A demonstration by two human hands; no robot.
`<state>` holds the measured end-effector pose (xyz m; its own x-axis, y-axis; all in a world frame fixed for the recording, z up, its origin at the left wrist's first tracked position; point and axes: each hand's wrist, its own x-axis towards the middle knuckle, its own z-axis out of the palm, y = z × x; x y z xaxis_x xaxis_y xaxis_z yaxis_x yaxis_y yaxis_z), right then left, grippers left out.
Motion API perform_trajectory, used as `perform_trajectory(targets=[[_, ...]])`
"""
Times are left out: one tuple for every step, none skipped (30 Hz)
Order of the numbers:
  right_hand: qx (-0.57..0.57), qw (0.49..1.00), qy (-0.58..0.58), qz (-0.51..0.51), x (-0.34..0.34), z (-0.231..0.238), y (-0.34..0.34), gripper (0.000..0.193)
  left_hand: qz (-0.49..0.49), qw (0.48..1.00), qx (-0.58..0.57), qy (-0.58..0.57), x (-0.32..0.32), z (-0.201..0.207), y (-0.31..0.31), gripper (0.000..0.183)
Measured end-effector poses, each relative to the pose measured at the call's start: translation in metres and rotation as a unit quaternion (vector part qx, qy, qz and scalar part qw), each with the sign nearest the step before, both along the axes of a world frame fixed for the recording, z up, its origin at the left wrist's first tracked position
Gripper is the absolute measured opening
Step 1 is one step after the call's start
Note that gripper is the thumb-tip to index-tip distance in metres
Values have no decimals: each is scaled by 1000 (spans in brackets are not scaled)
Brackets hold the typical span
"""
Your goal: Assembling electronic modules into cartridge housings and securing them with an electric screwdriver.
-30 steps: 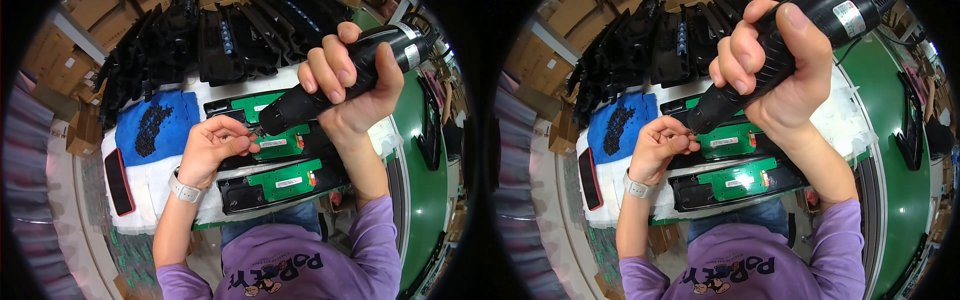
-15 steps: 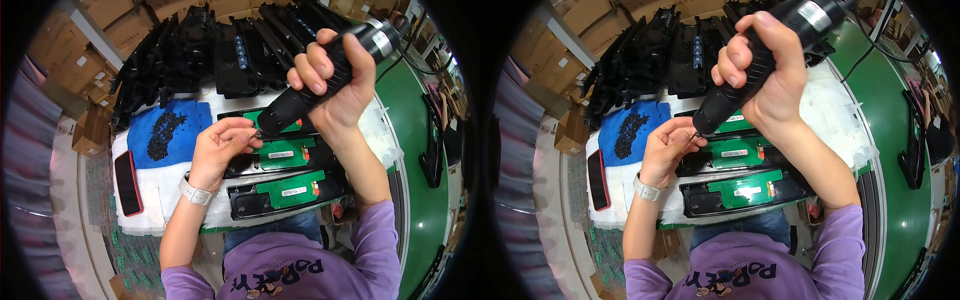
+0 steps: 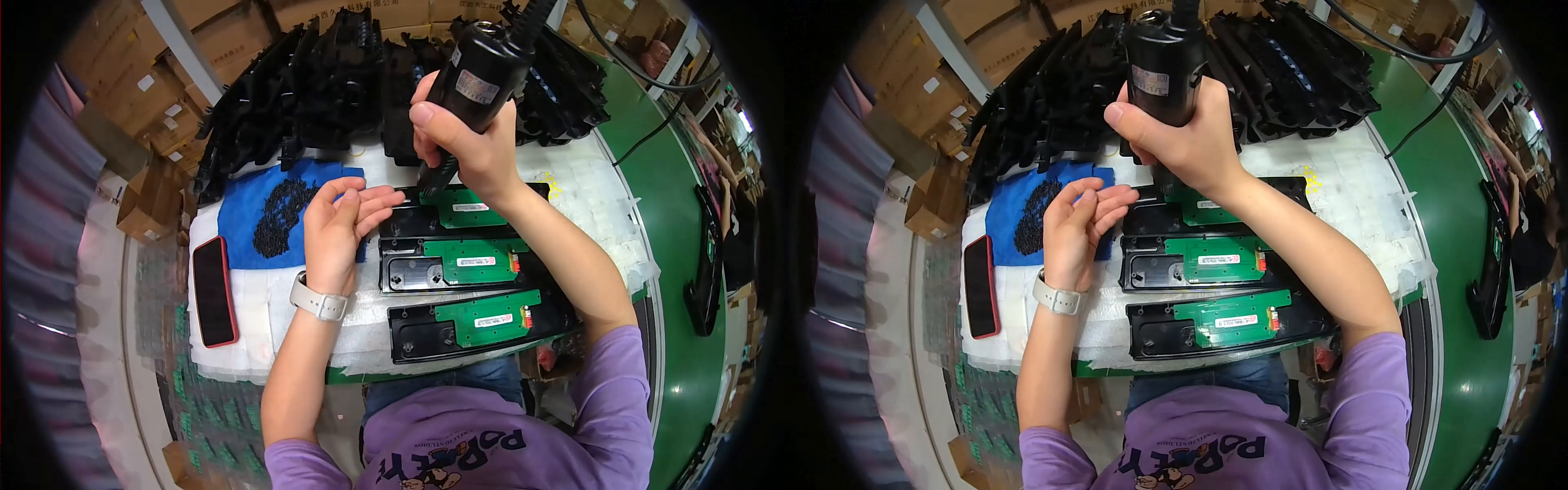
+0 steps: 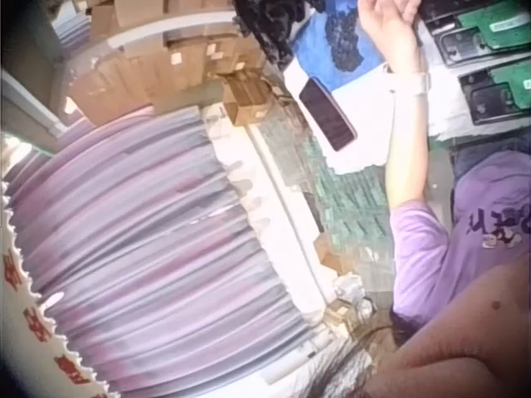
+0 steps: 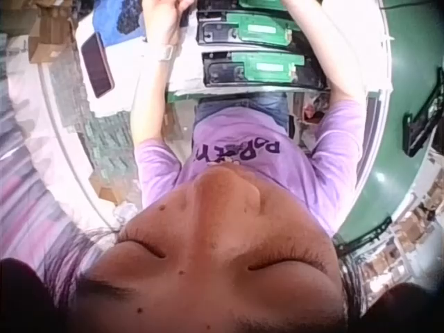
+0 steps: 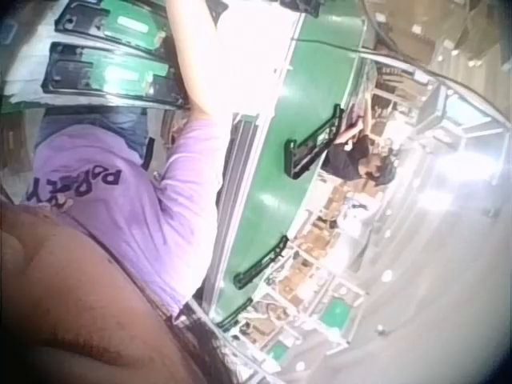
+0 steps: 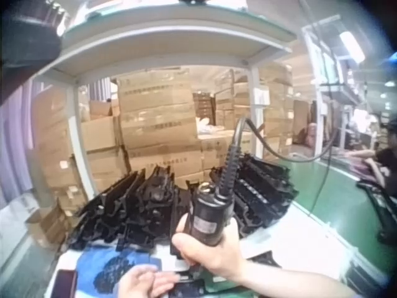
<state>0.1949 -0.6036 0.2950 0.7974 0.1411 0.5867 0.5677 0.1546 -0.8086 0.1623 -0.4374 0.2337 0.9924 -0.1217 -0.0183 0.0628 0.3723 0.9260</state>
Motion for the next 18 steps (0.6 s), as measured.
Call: perform_trajectory(targets=[[-3, 1000, 0, -1, 1, 0, 0, 19, -3, 1000, 9, 12, 0, 1, 0, 18], [-5, 1000, 0, -3, 2, 1, 0, 19, -2, 1000, 8, 13, -1, -1, 1, 18], [-6, 1000, 1, -3, 3, 1, 1, 19, -11, 1000, 10, 22, 0, -4, 2, 18], [-4, 1000, -1, -3, 4, 2, 1, 19, -20, 999, 13, 31, 1, -5, 2, 19], [-2, 1000, -2, -4, 5, 2, 2, 20, -20, 999, 12, 32, 1, -5, 3, 19], [-2, 1000, -2, -4, 5, 2, 2, 20, -23, 999, 22, 27, 0, -4, 5, 19], [0, 1000, -3, -4, 6, 1, 2, 20, -27, 999, 31, 23, 0, -3, 6, 19], [1, 1000, -4, -4, 7, 1, 2, 20, -26, 999, 31, 23, 0, -3, 6, 19], [2, 1000, -3, -3, 9, 0, 2, 20, -12, 999, 26, 24, 1, -5, 6, 18], [-2, 1000, -3, -7, 11, 0, 4, 20, 3, 999, 20, 24, 2, -6, 6, 17], [-5, 1000, -2, -10, 13, 0, 5, 19, 4, 999, 21, 25, 4, -9, 7, 17], [-4, 1000, -1, -10, 14, 0, 6, 19, 5, 999, 16, 32, 5, -11, 8, 15], [-17, 1000, 9, -13, 16, 0, 8, 19, 7, 999, 12, 40, 6, -12, 9, 14], [-30, 999, 19, -16, 17, 0, 10, 19, 7, 999, 13, 40, 6, -11, 7, 14], [-33, 999, 30, -15, 18, 0, 12, 18, 28, 998, 20, 47, 6, -11, 4, 12], [-33, 999, 30, -15, 19, 0, 14, 18, 50, 997, 28, 54, 6, -10, 2, 10], [-39, 999, 35, -12, 21, 0, 15, 18, 50, 997, 28, 53, 6, -11, 3, 10], [-45, 998, 40, -9, 22, 0, 14, 18, 38, 998, 28, 36, 7, -14, 2, 9]])
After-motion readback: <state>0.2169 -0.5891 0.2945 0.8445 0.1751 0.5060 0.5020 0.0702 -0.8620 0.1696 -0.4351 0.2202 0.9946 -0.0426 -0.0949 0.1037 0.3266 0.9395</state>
